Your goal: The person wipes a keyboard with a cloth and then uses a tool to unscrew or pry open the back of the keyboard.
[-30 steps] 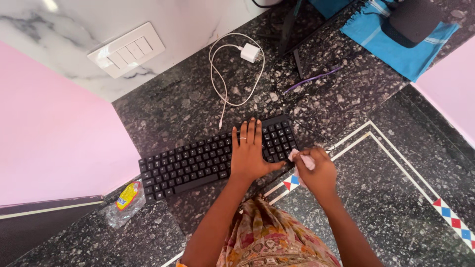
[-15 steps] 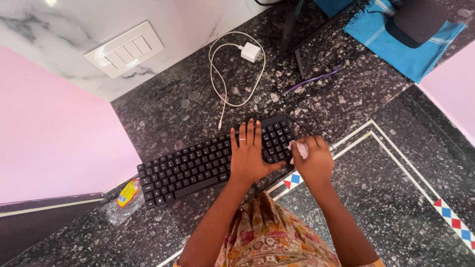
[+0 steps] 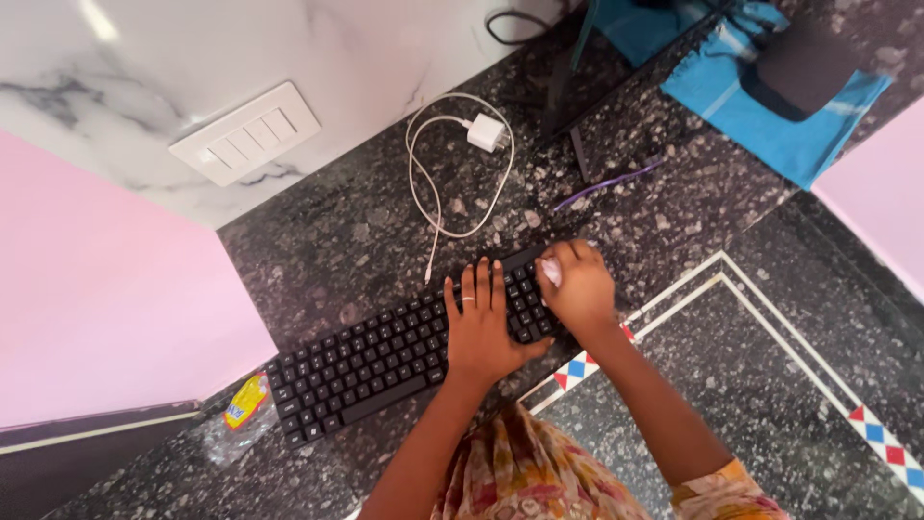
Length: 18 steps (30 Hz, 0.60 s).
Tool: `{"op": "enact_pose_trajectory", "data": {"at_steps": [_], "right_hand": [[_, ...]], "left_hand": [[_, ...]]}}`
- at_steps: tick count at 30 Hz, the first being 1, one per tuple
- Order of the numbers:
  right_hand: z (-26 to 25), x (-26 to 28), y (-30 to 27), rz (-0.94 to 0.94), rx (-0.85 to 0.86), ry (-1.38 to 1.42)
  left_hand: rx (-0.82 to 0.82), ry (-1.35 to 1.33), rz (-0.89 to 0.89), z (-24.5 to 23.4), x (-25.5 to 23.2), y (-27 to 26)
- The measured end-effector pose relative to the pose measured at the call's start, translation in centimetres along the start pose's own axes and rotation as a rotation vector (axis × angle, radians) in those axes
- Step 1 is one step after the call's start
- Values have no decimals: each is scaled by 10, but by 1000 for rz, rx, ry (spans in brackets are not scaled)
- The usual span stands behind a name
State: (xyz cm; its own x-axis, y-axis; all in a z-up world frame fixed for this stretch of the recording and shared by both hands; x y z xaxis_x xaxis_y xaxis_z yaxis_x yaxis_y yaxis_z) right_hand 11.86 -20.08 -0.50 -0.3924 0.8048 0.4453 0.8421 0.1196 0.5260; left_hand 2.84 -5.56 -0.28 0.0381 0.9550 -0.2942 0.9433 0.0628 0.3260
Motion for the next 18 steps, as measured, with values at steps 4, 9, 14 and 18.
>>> {"op": "enact_pose_trajectory", "data": {"at_steps": [4, 9, 14, 18], "right_hand": [[21, 2, 28, -83, 52, -7], [31, 23, 54, -26, -19, 145], [35, 36, 40, -40, 46, 91], [45, 46, 12, -36, 118, 337]], "left_hand": [[16, 5, -10, -1, 0, 4], [23, 4, -5, 1, -2, 0], [-52, -107, -37, 4, 0, -5], [-151, -197, -28, 7, 4, -9]]}}
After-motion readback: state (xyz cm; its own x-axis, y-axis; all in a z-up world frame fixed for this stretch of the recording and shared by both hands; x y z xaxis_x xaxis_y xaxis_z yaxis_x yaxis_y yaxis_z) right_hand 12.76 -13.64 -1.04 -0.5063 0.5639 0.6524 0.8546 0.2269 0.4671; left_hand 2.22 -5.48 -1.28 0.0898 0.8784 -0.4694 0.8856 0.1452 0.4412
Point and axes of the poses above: each hand's wrist, its own y-axis towards the middle knuckle, its own z-axis out of the palm, x = y × z, the point moved 3 cm from there along y, towards the middle knuckle, and after that the axes turned 11 degrees about -x, right-handed, at the moved point
